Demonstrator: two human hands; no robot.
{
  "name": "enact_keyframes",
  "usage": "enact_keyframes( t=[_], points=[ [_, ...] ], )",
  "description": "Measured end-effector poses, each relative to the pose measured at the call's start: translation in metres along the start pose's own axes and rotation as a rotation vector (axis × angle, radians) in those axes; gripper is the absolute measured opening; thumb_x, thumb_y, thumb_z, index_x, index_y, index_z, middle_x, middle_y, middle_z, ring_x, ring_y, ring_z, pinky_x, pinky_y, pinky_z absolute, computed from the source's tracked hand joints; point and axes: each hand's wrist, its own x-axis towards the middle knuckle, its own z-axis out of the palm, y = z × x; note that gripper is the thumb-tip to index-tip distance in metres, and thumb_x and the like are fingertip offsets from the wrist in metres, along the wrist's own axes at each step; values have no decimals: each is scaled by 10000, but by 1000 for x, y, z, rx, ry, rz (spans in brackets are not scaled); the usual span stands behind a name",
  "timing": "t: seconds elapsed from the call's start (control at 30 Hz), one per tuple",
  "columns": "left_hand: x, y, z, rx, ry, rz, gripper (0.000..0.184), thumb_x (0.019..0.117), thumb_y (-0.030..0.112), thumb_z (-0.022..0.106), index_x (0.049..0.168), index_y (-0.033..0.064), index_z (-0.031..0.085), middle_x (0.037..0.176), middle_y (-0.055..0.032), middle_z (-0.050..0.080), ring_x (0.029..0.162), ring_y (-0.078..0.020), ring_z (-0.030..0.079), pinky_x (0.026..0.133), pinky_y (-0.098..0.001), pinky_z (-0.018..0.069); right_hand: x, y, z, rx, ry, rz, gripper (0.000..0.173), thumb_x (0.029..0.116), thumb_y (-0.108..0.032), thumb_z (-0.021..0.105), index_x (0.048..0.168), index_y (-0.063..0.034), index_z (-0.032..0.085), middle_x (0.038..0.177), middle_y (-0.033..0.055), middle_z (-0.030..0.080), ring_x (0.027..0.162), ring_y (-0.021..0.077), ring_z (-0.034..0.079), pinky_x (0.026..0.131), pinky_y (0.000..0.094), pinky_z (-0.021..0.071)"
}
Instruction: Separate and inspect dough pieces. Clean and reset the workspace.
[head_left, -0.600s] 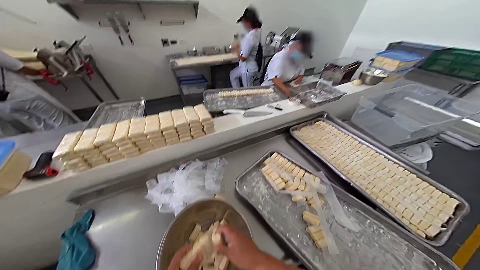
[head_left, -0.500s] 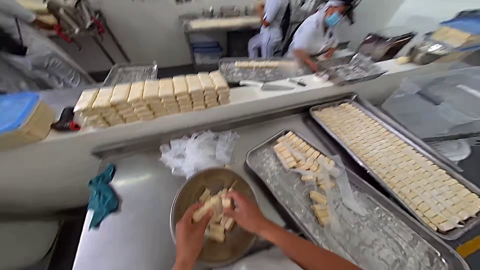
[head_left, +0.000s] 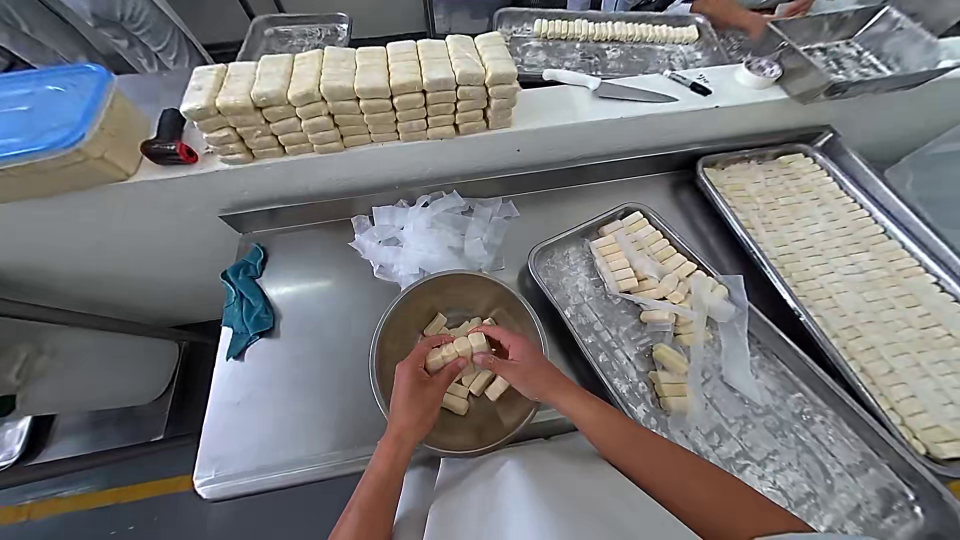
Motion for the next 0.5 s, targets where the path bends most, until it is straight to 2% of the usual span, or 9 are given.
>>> enact_keyframes(
  t=[0.13,0.23,0.33,0.43,0.5],
  points=[
    [-2,6,8,155,85,12,326,885,207,791,1185,117,699,911,-10,738,794,-94,706,730,-322,603,-3,-1,2,-236,159,-96,350,976,-201,698,1271,-25,634,1117,124,691,1002,194,686,910,386,575],
    [-4,8,14,250,129,16,337,895,235,786,1197,107,704,895,-33,737,778,-118,706,726,-353,593,-2,6,0,-384,274,-134,386,930,-237,759,1188,-2,594,1087,149,640,991,242,654,889,416,562],
    [-3,5,10,133,106,15,347,895,233,781,1202,104,686,927,-15,734,793,-80,702,729,-294,600,-5,1,-6,-311,237,-37,508,869,-280,827,1238,-40,574,1137,126,633,1050,215,631,924,407,538],
    [-2,6,-1,-27,-19,-12,338,936,186,724,1245,92,623,992,-31,717,859,-103,702,771,-290,604,-11,-4,-10,-280,187,-33,752,764,-382,891,1383,-110,564,1245,97,584,1150,216,563,967,415,506],
    [-1,6,-3,-86,-116,-37,320,974,177,662,1276,94,596,1039,-51,706,911,-135,700,813,-316,600,-11,-6,-8,-232,87,-68,669,832,-357,836,1402,-121,580,1306,91,583,1216,203,558,1015,414,501]
  ],
)
